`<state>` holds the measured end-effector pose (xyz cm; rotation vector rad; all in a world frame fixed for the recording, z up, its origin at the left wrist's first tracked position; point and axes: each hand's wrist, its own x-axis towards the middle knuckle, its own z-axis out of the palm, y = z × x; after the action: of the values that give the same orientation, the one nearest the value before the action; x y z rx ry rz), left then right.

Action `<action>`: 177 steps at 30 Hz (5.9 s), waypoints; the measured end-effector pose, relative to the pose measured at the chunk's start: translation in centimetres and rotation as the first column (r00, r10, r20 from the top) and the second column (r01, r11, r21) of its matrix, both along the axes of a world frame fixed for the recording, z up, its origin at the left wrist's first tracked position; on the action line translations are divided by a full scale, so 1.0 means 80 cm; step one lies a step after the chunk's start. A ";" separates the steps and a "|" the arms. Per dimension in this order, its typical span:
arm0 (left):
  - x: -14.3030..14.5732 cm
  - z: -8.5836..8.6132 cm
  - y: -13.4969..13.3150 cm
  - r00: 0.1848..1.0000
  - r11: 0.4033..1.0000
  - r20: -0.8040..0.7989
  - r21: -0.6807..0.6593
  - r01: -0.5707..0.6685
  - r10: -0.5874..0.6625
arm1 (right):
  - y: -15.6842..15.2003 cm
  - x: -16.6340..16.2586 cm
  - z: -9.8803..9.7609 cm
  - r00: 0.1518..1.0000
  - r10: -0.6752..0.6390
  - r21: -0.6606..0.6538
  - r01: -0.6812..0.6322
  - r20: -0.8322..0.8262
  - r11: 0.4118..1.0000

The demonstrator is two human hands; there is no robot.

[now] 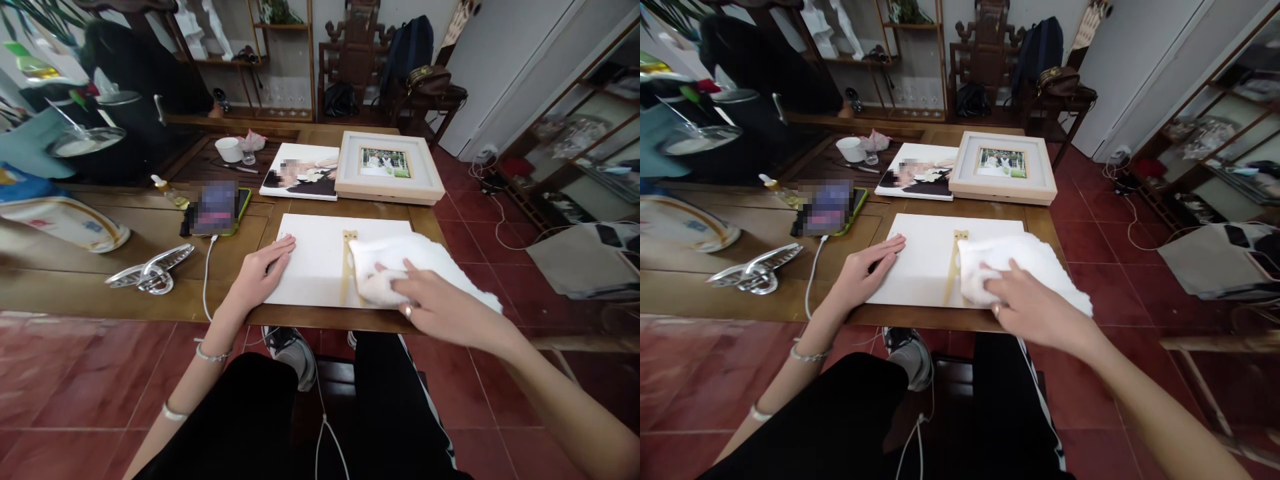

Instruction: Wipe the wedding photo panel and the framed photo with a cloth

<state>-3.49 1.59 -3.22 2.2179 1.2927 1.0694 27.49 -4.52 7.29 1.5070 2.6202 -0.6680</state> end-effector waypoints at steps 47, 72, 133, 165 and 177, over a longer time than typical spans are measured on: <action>-0.001 -0.001 0.002 1.000 1.000 -0.012 0.001 -0.004 0.004 | 0.121 -0.080 -0.041 0.998 -0.023 0.276 0.038 -0.056 0.961; 0.000 0.000 0.001 1.000 1.000 -0.010 -0.012 -0.002 0.002 | 0.092 -0.119 -0.034 0.985 0.157 0.277 -0.170 0.067 0.946; -0.004 0.008 -0.008 0.995 0.990 0.093 0.142 0.017 -0.031 | 0.071 -0.174 -0.071 0.975 0.222 0.438 -0.207 0.018 0.875; -0.001 0.002 -0.001 1.000 0.999 0.000 0.044 -0.001 0.001 | 0.155 -0.173 -0.038 0.990 0.078 0.301 -0.040 -0.115 0.953; 0.000 -0.001 -0.001 0.999 1.000 0.038 0.025 0.018 -0.019 | 0.120 0.003 -0.042 0.963 -0.261 0.297 0.269 -0.067 0.916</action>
<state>-3.46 1.53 -3.27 2.2122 1.2478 1.1208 27.72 5.05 3.94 1.9759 2.6589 -0.3039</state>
